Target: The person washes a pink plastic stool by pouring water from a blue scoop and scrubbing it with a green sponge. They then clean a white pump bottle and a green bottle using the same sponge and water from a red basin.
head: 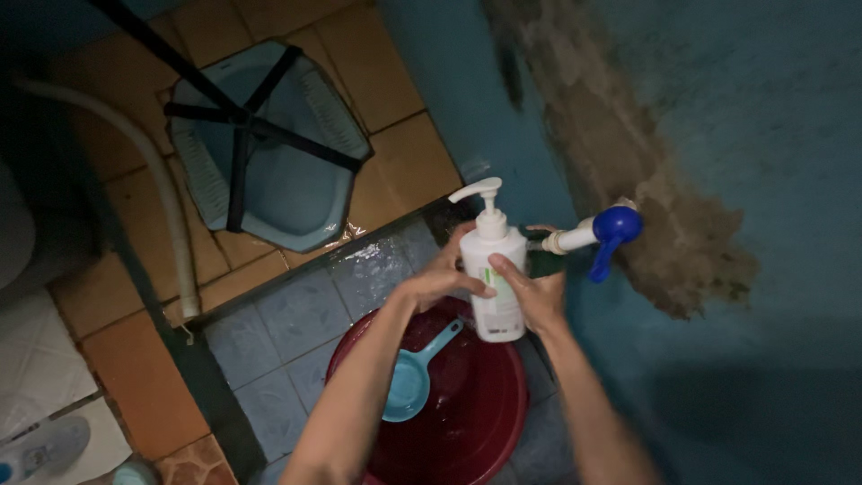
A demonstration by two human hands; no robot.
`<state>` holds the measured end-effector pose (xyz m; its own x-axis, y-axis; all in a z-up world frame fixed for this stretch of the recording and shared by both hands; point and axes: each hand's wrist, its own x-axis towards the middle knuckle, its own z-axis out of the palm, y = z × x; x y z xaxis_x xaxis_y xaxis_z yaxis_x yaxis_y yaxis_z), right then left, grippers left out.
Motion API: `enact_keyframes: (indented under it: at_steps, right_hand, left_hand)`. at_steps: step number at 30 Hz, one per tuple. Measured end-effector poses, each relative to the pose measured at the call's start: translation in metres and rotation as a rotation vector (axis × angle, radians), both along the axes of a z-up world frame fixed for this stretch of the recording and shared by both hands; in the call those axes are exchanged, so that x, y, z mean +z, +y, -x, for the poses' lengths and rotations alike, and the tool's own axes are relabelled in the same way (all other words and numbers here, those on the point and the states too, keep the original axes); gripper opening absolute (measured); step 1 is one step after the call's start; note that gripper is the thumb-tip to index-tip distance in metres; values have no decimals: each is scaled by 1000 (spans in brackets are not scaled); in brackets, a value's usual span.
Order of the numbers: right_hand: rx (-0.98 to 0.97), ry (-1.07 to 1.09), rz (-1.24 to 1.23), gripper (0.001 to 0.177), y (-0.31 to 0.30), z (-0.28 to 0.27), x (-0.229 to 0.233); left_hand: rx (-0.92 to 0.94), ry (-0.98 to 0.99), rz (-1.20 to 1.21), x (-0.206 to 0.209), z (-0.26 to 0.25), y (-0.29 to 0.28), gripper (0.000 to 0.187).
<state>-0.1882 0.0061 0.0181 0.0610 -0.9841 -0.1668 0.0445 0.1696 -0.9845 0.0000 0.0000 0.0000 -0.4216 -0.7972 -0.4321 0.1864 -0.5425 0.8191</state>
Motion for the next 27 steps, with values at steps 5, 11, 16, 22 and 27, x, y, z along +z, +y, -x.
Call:
enact_keyframes:
  at_steps: [5, 11, 16, 22, 27]
  right_hand:
    - [-317, 245, 229, 59, 9, -29, -9]
    - [-155, 798, 473, 23, 26, -29, 6]
    - [-114, 995, 516, 29, 20, -38, 13]
    - [-113, 936, 635, 45, 10, -63, 29]
    - [71, 916, 587, 49, 11, -49, 37]
  left_hand:
    - [152, -142, 354, 6, 39, 17, 138]
    - [443, -484, 297, 35, 49, 32, 95]
    - [528, -844, 521, 20, 53, 38, 97]
    - [539, -970, 505, 1, 58, 47, 81]
    - [566, -1007, 644, -8, 47, 49, 86]
